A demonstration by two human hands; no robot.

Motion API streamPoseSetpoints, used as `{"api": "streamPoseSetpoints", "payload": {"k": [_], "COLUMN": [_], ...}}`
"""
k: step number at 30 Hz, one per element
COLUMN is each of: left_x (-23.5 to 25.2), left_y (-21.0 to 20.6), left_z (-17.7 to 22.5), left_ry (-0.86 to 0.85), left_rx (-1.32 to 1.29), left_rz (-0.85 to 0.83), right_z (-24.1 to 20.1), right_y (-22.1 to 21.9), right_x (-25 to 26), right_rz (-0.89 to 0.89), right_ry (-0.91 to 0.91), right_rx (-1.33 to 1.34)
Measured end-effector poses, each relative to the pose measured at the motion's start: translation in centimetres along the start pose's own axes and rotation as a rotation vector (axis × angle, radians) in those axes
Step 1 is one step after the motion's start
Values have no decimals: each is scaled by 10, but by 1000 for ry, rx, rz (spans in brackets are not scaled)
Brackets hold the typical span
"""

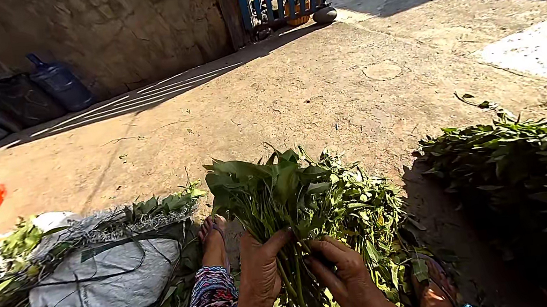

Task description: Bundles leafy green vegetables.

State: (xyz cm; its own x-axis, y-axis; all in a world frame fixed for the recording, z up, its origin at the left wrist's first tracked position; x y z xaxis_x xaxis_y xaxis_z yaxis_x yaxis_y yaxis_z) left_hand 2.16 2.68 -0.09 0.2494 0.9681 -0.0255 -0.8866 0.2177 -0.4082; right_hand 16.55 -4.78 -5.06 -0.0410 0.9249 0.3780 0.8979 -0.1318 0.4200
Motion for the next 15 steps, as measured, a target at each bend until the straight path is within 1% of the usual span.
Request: {"api": "streamPoseSetpoints", "payload": {"k": [3,7,10,15], "left_x": [1,4,5,5], "left_y": [1,1,2,2], "left_z": [-1,-1,-1,-1], "left_ry": [-26,-85,-91,-88], "left_rx": [3,-41,-27,-53], "left_rz": [-6,20,47,0], "right_z": [-1,-4,-6,-11], "right_y": [3,3,0,-2], "right_x": [0,-2,-3,-4], "right_rz": [-46,41,103,105], "right_ry": [-27,-76,-92,-94], "right_rx": [-30,-12,-65,-96]}}
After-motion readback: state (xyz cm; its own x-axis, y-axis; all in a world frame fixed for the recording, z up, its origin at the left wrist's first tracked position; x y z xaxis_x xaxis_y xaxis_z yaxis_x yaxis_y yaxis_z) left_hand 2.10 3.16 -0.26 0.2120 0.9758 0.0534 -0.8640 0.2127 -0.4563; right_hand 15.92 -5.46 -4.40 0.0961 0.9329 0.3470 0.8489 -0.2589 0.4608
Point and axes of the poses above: each hand's wrist, its own x-axis towards the middle knuckle, its own y-axis out of the back of the hand, z = x × y, the point moved 4 cm from there along x, towards the middle knuckle, and after that the axes turned 12 degrees about -z, right-handed, at the moved point
